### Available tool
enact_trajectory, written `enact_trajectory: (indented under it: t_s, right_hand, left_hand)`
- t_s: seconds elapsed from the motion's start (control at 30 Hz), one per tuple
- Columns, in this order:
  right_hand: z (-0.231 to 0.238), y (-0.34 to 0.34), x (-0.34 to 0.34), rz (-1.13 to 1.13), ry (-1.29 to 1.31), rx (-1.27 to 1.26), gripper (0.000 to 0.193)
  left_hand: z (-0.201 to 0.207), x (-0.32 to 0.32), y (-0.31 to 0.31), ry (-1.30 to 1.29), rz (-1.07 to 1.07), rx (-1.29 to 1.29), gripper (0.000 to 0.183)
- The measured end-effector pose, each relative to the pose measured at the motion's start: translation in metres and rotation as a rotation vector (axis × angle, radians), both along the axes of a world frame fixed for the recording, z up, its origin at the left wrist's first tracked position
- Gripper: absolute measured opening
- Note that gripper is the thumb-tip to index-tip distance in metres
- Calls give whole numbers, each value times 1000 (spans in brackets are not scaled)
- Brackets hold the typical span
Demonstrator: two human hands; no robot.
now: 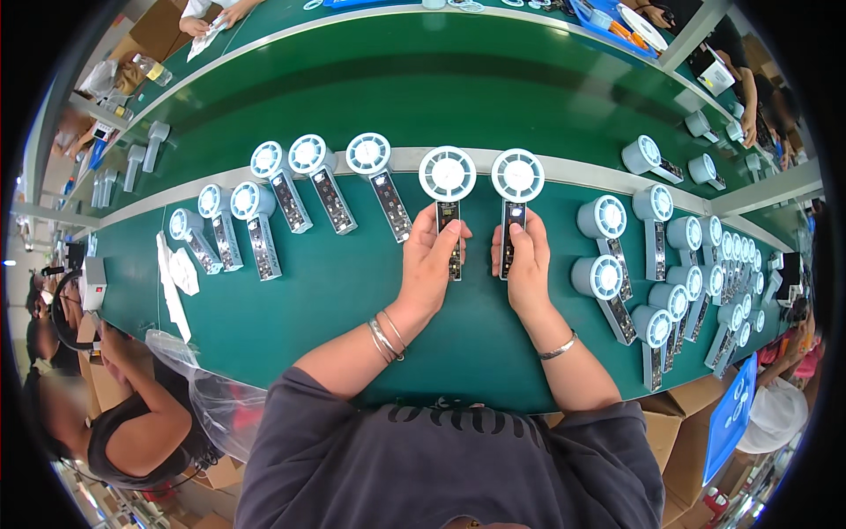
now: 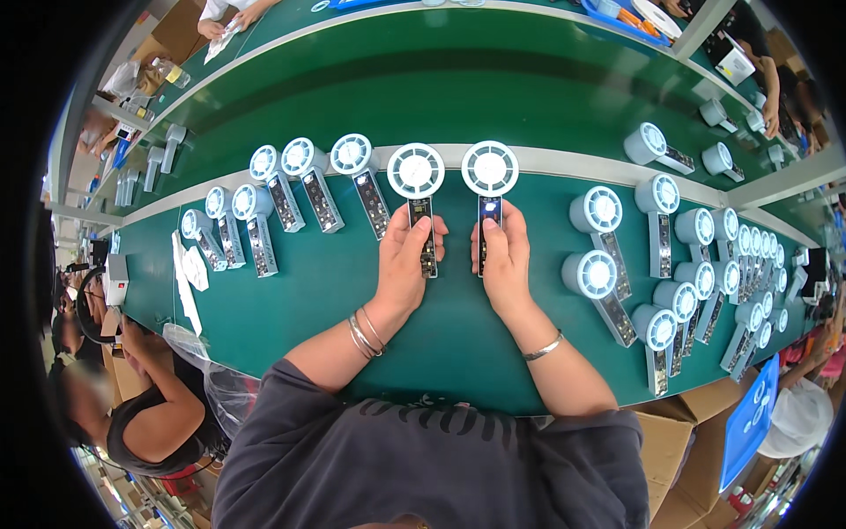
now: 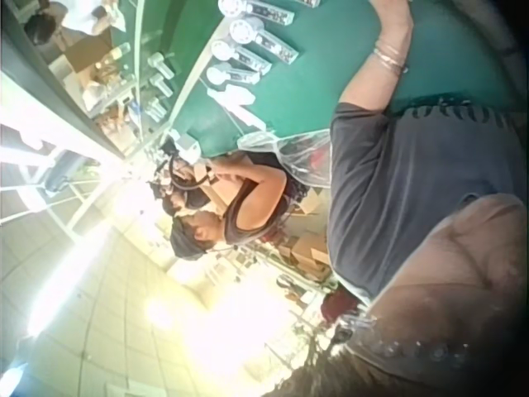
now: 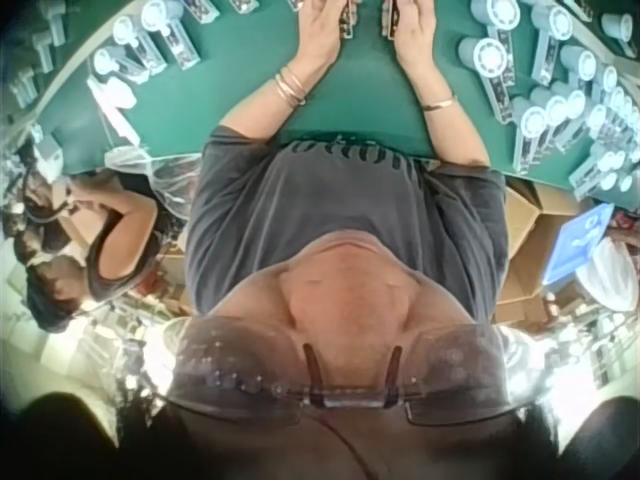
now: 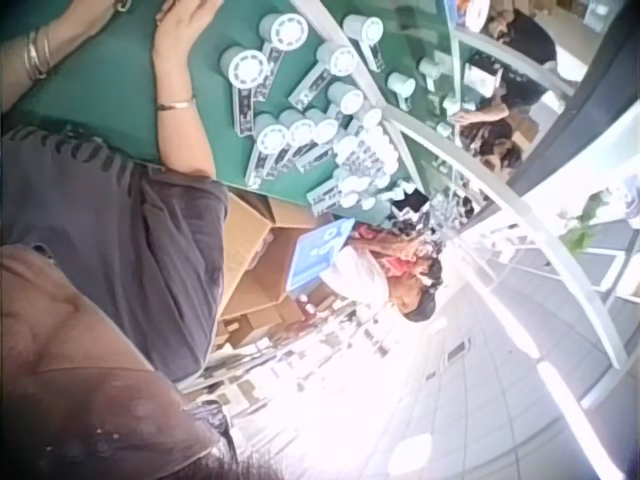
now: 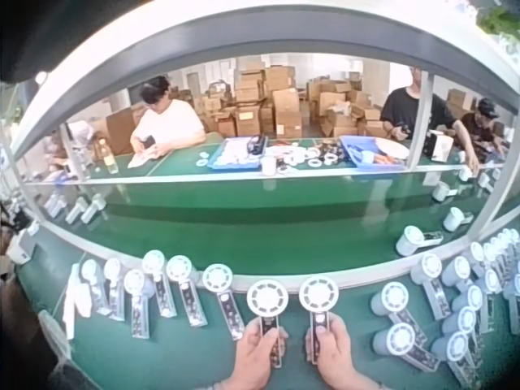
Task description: The person assembles small handheld electronic devices on a green workbench. They pick up circuit boards and white plastic housings, attach the housings to the boards, and place the completed units in a row. The person occasionally picks up two units to compare them side-by-side before continuing the assembly.
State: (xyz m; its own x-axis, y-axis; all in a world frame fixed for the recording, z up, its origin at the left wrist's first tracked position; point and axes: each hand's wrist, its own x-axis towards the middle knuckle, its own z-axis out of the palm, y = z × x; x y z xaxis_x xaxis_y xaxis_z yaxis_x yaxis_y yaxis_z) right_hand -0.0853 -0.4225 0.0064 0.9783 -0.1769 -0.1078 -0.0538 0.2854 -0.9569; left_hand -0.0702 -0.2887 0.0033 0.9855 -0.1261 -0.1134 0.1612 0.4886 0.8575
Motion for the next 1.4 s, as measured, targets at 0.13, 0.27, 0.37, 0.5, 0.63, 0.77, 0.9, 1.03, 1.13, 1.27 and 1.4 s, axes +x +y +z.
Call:
enact_trajectory:
  t_s: [0.13,0.27,0.37,0.5,0.63,0.77,0.9,1.03,1.13,1.27,1.4]
  right_hand:
    - [0,2,-3,6,-55,-43,32]
    - [0,5,-6,-18,-109,-59,33]
    - [2,4,-8,-11,-156,-97,34]
    - [0,3,-8,-13,-165,-103,35]
    - [0,4,-8,-37,-174,-108,36]
    - [-1,3,-7,-37,-170,-108,36]
    - [1,4,-7,-24,-145,-48,35]
    - [-1,3,-6,-7,-101,7,34]
    - [-2,2,-6,-6,-84,5,32]
    - [1,3,-6,-8,-70,7,31]
    - [2,3,-5,8,-49,5,25]
  left_hand:
    - [-1,0,1,-15,7,18,21]
    - [3,-2,1,-51,11,29,23]
    - [6,-5,2,-94,-1,54,28]
    - [3,-5,0,-115,-4,41,28]
    - [3,-5,0,-99,11,45,22]
    - [3,-5,-1,-85,17,40,23]
    - [3,-4,-1,-83,14,42,24]
    - [3,-4,-1,-75,8,29,24]
    - [4,-4,-1,-58,10,37,24]
    - [4,-3,-1,-54,10,39,24]
    - [4,-3,-1,-42,2,30,24]
